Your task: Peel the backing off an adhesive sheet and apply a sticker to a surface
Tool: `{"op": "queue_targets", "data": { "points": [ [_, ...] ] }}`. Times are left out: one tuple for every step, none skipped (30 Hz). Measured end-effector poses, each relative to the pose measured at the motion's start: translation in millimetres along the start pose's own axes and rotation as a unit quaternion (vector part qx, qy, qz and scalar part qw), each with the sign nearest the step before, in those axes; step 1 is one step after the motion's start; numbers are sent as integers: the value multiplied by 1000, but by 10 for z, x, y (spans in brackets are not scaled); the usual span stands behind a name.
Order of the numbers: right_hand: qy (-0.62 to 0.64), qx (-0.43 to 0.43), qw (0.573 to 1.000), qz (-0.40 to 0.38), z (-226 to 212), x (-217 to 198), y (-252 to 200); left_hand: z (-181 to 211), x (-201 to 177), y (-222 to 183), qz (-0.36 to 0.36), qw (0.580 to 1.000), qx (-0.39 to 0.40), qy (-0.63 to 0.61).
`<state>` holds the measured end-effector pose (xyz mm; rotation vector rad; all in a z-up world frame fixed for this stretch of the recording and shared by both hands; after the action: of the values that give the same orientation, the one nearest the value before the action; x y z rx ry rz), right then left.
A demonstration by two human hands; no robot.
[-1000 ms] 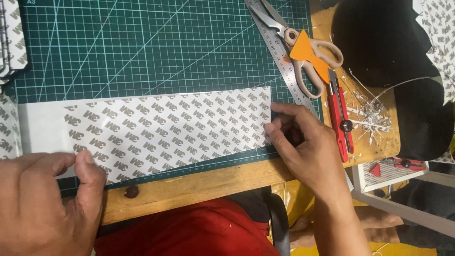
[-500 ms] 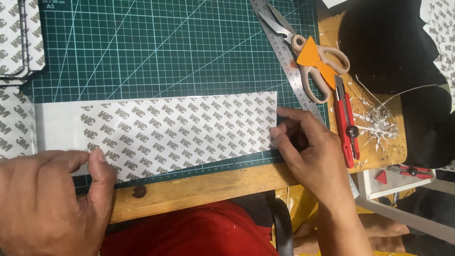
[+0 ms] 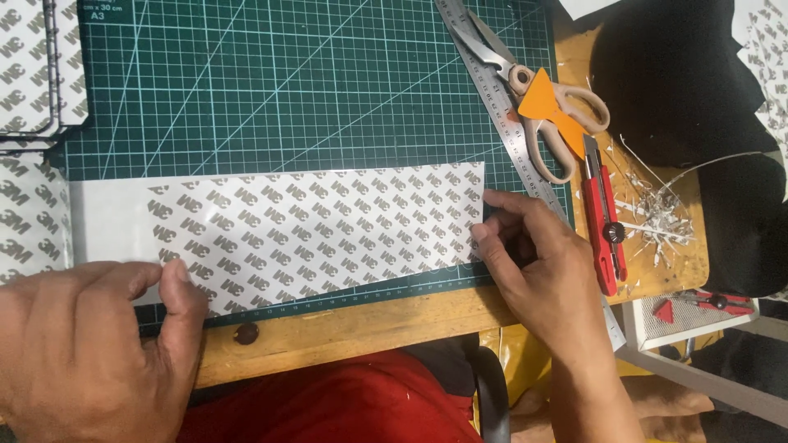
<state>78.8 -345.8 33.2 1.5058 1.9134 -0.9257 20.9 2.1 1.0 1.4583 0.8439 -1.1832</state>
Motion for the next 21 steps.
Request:
{"op": "queue_targets", "data": {
  "points": [
    [-5, 5, 1000, -3, -3, 2, -3, 2, -4, 1, 2, 1000, 2, 2],
    [-5, 5, 1000, -3, 5, 11, -4, 2, 5, -6, 2, 1000, 1, 2],
    [-13, 4, 1000, 4, 12, 16, -5, 0, 15, -14, 0, 1000, -4, 11],
    [-21, 3, 1000, 12, 19, 23, -4, -3, 26, -18, -1, 1000, -9, 19],
    [-21, 3, 1000, 12, 10, 23, -6, 11, 17, -4, -1, 1000, -10, 20],
    [-27, 16, 999, 12, 5, 26, -9, 25, 4, 7, 5, 1000, -7, 23],
    [-34, 30, 999, 11, -1, 28, -11, 39, -10, 19, 11, 1000, -4, 26],
    [-33, 30, 999, 11, 0, 31, -13, 34, -12, 22, 10, 1000, -5, 27],
    [-38, 18, 999, 15, -4, 32, -14, 30, -13, 26, 8, 1000, -4, 29],
    [-44, 6, 999, 19, -9, 32, -16, 26, -11, 31, 6, 1000, -3, 30],
    [-44, 5, 999, 19, -3, 39, -19, 35, -12, 31, 6, 1000, -4, 30],
    [-48, 4, 999, 24, 3, 44, -21, 45, -14, 29, 10, 999, -7, 37],
    [-51, 2, 998, 28, 9, 49, -23, 55, -16, 28, 13, 999, -11, 43],
    [-51, 2, 998, 27, 5, 50, -23, 61, -23, 29, 12, 999, -12, 44],
    [-57, -2, 998, 29, -1, 50, -23, 63, -26, 29, 3, 998, -21, 63],
    [-63, -7, 997, 32, -7, 55, -19, 64, -23, 27, -5, 996, -30, 83],
    [-63, -8, 998, 31, -8, 55, -24, 79, -34, 29, -6, 996, -31, 83],
    [-69, -8, 997, 28, -11, 56, -29, 91, -50, 32, -9, 994, -37, 103],
    [-74, -9, 997, 25, -15, 56, -33, 104, -67, 35, -13, 992, -43, 122],
    [-74, -10, 997, 24, -8, 62, -34, 99, -59, 30, -13, 991, -44, 123],
    [-82, -24, 996, 28, -7, 67, -36, 93, -50, 26, -19, 992, -46, 119]
  ]
}}
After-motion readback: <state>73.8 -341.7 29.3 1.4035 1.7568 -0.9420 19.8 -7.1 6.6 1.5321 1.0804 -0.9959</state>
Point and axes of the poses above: each hand's wrist, its own y-axis towards the middle knuckle, its own x-axis out of the palm, z = x × y, the point moved 2 cm from there along y, towards the middle knuckle, and after that the axes turned 12 degrees about -z, right-handed, at the moved point
